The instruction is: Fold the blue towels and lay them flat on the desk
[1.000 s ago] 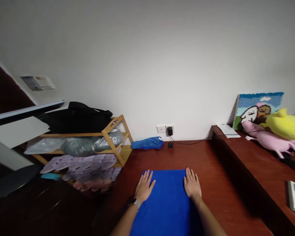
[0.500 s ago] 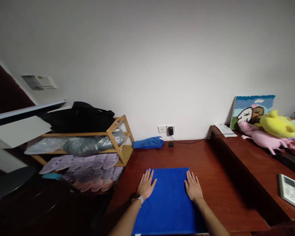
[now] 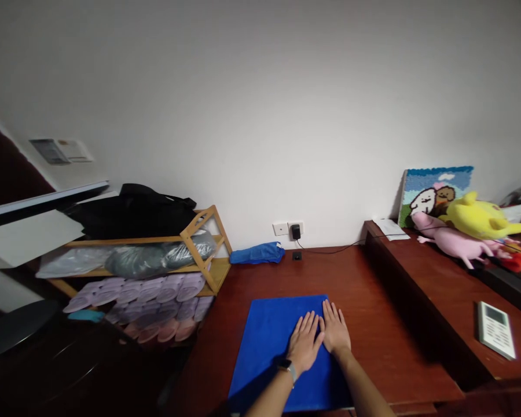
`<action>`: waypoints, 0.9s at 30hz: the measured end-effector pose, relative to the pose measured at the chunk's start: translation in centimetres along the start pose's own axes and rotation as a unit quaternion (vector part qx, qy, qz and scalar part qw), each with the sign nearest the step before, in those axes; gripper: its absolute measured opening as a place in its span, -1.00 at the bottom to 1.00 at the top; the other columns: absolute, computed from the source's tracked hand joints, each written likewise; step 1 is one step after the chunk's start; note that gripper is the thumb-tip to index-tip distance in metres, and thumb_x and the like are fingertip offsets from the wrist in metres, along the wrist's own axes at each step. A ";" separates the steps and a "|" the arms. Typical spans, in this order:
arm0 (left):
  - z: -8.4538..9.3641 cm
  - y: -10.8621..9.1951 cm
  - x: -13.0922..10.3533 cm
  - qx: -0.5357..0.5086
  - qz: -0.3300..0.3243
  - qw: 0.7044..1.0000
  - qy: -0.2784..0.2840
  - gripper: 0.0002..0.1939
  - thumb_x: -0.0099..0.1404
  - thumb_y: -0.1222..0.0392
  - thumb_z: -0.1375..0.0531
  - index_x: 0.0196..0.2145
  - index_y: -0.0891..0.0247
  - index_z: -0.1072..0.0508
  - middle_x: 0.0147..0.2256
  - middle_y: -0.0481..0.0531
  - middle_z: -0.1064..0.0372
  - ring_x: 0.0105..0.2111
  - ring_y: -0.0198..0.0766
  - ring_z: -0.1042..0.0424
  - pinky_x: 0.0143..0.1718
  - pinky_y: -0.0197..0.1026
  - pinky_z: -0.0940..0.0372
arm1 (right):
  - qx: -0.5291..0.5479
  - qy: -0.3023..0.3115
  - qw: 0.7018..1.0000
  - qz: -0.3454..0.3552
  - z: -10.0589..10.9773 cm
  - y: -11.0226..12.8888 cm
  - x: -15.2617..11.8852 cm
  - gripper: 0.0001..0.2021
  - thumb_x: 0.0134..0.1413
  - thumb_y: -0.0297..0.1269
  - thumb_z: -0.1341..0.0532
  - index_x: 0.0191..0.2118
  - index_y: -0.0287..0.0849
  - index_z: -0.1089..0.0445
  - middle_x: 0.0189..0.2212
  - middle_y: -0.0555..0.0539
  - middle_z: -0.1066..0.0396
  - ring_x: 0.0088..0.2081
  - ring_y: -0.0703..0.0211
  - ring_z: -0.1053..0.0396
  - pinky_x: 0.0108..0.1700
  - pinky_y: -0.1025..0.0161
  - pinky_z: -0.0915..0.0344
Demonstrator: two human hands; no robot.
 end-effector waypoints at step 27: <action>7.2 12.3 -12.6 0.116 0.215 0.969 -0.037 -0.31 0.52 -0.13 0.16 0.42 0.31 -0.09 0.43 0.19 0.04 0.44 -0.02 0.05 0.42 0.14 0.02 | 0.013 0.003 1.000 0.015 0.1 1.8 -10.8 -0.35 0.39 0.02 0.23 0.48 -0.10 0.11 0.47 0.07 0.16 0.49 0.03 0.25 0.48 -0.11 0.24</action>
Point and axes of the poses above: each hand's wrist, its own x-axis towards the middle knuckle, its own z-axis out of the back of the hand, y = z × x, the point moved 5 cm from there along x, towards the middle knuckle
